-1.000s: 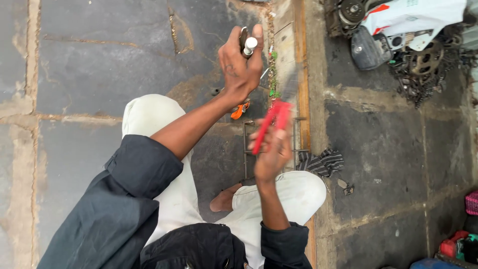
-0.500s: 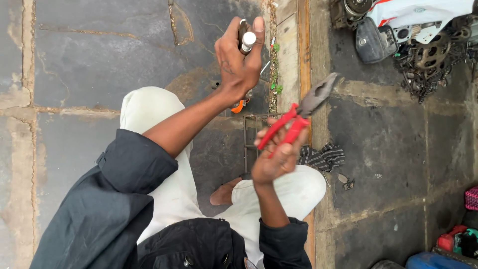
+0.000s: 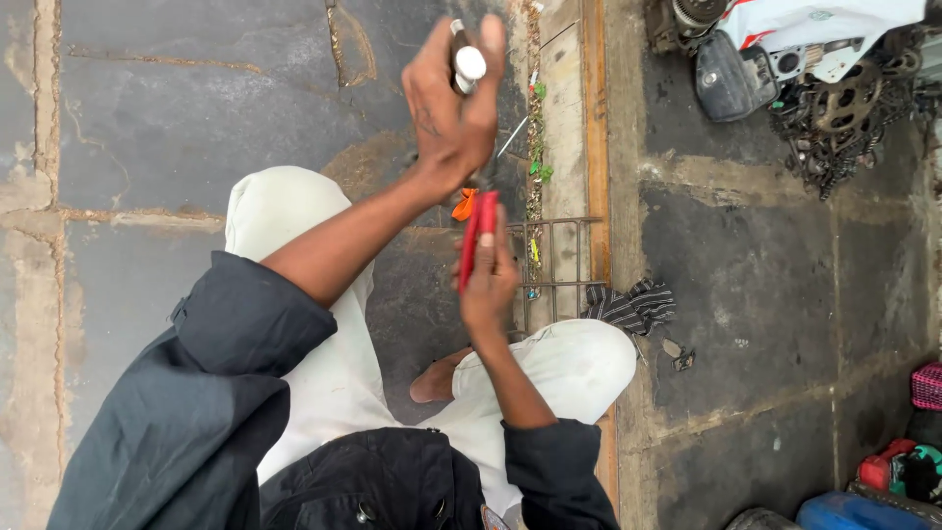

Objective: The person sits on the ground holding a motorcycle brake caliper, clamps it in locking pliers, and works on it with pliers and a socket wrench. They then position an orange funnel with a hose on the caliper and pour fluid into it.

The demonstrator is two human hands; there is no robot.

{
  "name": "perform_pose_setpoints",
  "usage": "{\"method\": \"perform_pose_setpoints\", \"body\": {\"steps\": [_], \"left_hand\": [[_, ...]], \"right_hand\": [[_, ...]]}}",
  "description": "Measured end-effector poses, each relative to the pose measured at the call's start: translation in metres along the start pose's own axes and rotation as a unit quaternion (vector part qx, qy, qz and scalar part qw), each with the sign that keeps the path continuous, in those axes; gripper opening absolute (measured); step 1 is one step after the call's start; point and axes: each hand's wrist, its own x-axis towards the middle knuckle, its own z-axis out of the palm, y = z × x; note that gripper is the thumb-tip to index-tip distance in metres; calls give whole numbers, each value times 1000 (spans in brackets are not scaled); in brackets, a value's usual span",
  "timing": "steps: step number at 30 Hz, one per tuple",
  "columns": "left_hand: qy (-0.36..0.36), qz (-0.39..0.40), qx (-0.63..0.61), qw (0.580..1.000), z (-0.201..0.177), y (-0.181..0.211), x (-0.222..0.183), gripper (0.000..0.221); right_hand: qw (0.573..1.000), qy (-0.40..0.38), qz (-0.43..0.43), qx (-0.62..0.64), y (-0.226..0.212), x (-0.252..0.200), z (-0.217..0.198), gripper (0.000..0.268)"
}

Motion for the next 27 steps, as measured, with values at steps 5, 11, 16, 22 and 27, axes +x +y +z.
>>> {"method": "perform_pose_setpoints", "body": {"steps": [5,11,16,22,27], "left_hand": [[-2,2,33,999,-5,-1,1,52],[-6,-15,-31,999,-2,8,1,50],[-12,14,23,1000,3,-11,6,52],[13,-11,-17,1000,1,7,5,50],[-14,7,2,1000,12,4,4,50]], "right_hand": [[992,-58,110,-20,-46,6,7,60],[992,37,-69,101,11,-1,-12,50],[991,-30,128,7,-47,15,5,52],[994,20,20,107,17,-1,-31,54],[991,-49,122,22,-37,16,-2,52]]}}
